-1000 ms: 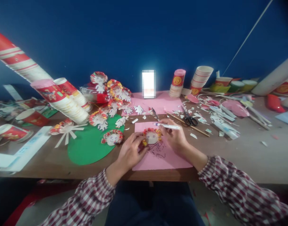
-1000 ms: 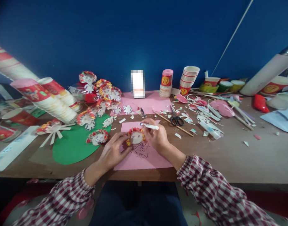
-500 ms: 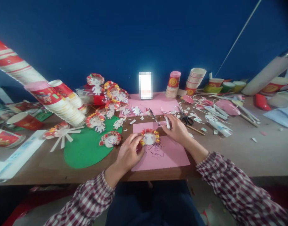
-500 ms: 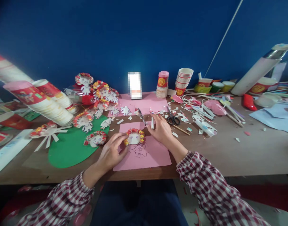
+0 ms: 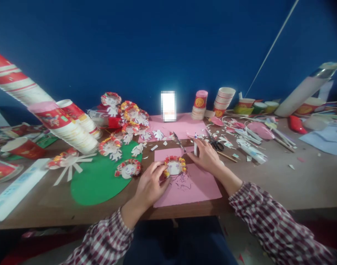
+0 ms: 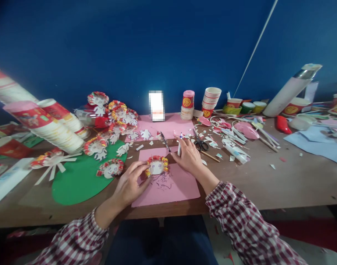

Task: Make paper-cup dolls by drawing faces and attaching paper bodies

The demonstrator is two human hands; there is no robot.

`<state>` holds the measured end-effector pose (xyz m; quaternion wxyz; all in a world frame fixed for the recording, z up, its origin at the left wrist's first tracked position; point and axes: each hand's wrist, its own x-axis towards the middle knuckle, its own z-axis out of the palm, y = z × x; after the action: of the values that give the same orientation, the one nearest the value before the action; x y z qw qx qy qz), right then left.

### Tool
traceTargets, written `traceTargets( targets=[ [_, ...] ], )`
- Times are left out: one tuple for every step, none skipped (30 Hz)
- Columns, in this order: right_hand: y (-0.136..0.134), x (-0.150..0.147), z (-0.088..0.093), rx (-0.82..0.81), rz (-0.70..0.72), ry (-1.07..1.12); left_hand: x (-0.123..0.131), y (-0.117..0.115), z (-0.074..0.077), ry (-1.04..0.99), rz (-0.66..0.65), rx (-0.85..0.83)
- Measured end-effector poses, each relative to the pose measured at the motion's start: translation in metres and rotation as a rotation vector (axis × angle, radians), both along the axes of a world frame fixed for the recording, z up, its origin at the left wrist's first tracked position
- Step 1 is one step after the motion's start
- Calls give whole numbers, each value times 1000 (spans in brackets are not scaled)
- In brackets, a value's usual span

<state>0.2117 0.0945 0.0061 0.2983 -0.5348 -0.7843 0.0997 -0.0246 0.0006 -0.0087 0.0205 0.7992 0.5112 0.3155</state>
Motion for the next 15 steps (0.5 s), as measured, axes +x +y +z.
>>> traceTargets(
  targets=[
    [0,-1,0,2,5,52,0,0,0,1,-1,0],
    [1,-1,1,-10,9,121,0,0,0,5,1,2],
    [1,-2,2,-41,8,211,-1,0,1,14,3,5],
    [1,-2,3,-88,7,325,-1,-1,2,26,9,9],
    [2,-2,5,-146,12,457,0,-1,3,39,16,16],
    [1,-3,6,-209,30,593,0,-1,4,51,19,25],
    [1,-3,7,-264,57,721,0,-2,6,62,12,35],
    [1,-3,8,-306,93,832,1,-2,7,70,-6,47],
    [1,-4,8,-335,122,915,1,-3,8,78,-35,59],
    [0,-4,8,-351,136,968,2,-3,9,89,-69,69],
    [0,-5,8,-353,134,992,2,-4,9,103,-102,77],
    [0,-5,7,-336,120,998,3,-4,9,118,-129,83],
    [-1,-6,7,-306,105,989,3,-4,9,132,-145,86],
    [-2,-7,7,-268,92,970,3,-5,9,143,-151,88],
    [-3,-8,7,-228,87,941,3,-5,9,150,-151,86]
  ],
)
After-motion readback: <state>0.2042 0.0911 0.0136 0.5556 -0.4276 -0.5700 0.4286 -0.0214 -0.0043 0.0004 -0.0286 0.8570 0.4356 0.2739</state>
